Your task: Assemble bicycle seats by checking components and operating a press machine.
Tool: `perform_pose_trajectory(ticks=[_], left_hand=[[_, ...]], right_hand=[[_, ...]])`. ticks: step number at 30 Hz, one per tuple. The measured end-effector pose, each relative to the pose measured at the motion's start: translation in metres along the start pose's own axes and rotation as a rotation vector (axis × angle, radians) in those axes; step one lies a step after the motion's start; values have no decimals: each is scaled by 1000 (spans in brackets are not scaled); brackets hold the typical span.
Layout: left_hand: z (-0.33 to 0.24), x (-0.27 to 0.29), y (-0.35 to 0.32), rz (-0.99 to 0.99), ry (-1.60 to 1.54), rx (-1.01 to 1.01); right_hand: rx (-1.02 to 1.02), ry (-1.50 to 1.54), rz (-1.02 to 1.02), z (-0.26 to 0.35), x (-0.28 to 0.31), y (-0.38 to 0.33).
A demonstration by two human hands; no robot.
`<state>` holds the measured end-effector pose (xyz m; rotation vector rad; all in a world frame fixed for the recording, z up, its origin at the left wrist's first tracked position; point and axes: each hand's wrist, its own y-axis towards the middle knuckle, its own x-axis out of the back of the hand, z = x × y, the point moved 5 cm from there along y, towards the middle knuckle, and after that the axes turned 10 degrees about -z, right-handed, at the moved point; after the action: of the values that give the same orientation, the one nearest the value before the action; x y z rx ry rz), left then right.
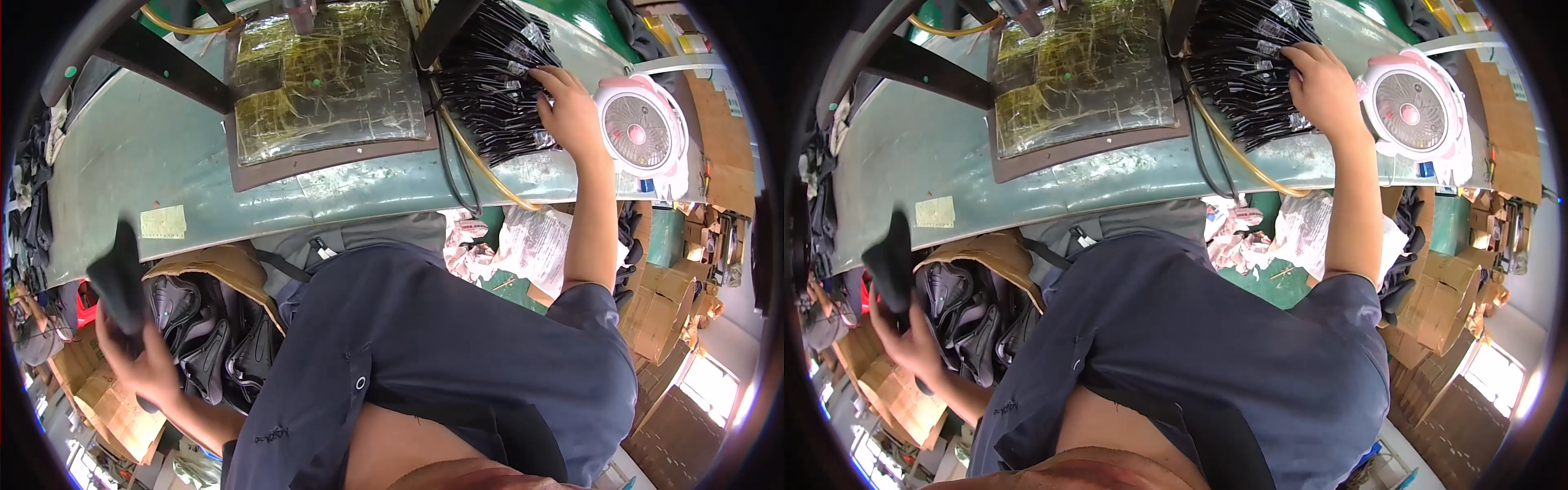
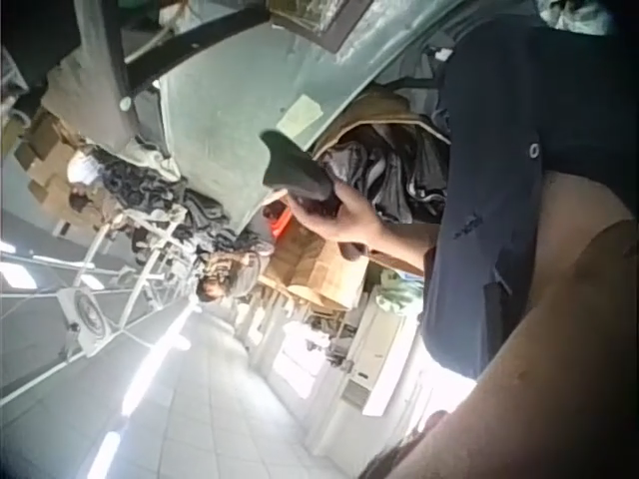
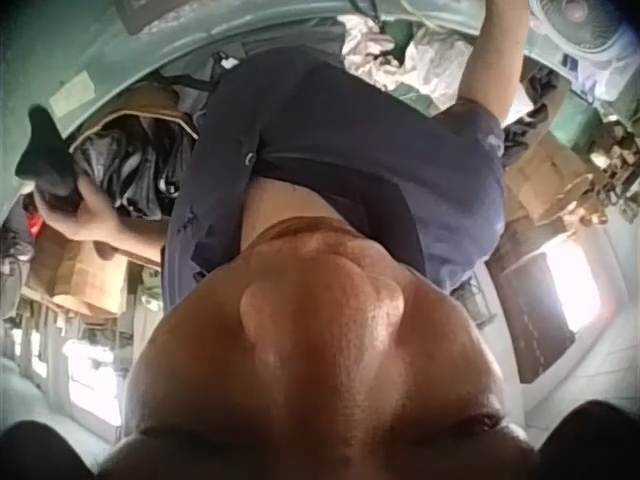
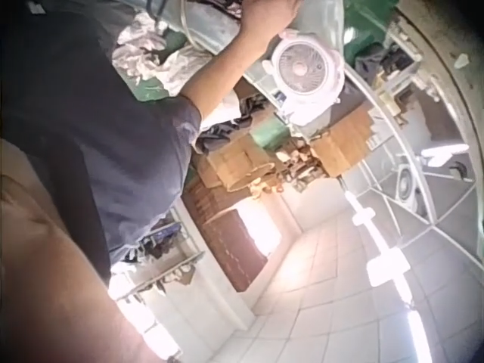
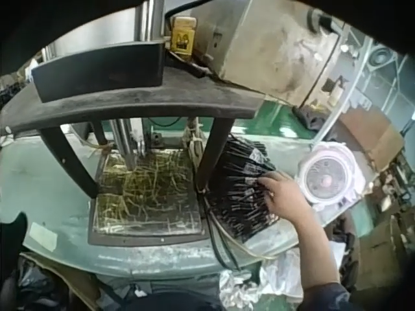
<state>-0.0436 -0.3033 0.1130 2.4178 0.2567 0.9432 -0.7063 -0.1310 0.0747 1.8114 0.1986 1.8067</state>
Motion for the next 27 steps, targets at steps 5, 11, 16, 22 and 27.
perform_pose_trajectory(ticks=[5, 11, 16, 22, 27], left_hand=[[-30, -102, -52, 352, 3, -852], [-47, -180, -64, 550, 147, -958], [-42, -171, -35, 527, 26, -698], [3, -205, -21, 746, -302, -233], [18, -212, -23, 709, -518, -44]], right_hand=[[199, -189, 245, 7, -4, 17], [362, -199, 209, 40, 0, 29], [452, -187, 309, 94, -27, 52], [378, -202, 361, 102, -30, 58], [184, -222, 391, 101, -24, 23]])
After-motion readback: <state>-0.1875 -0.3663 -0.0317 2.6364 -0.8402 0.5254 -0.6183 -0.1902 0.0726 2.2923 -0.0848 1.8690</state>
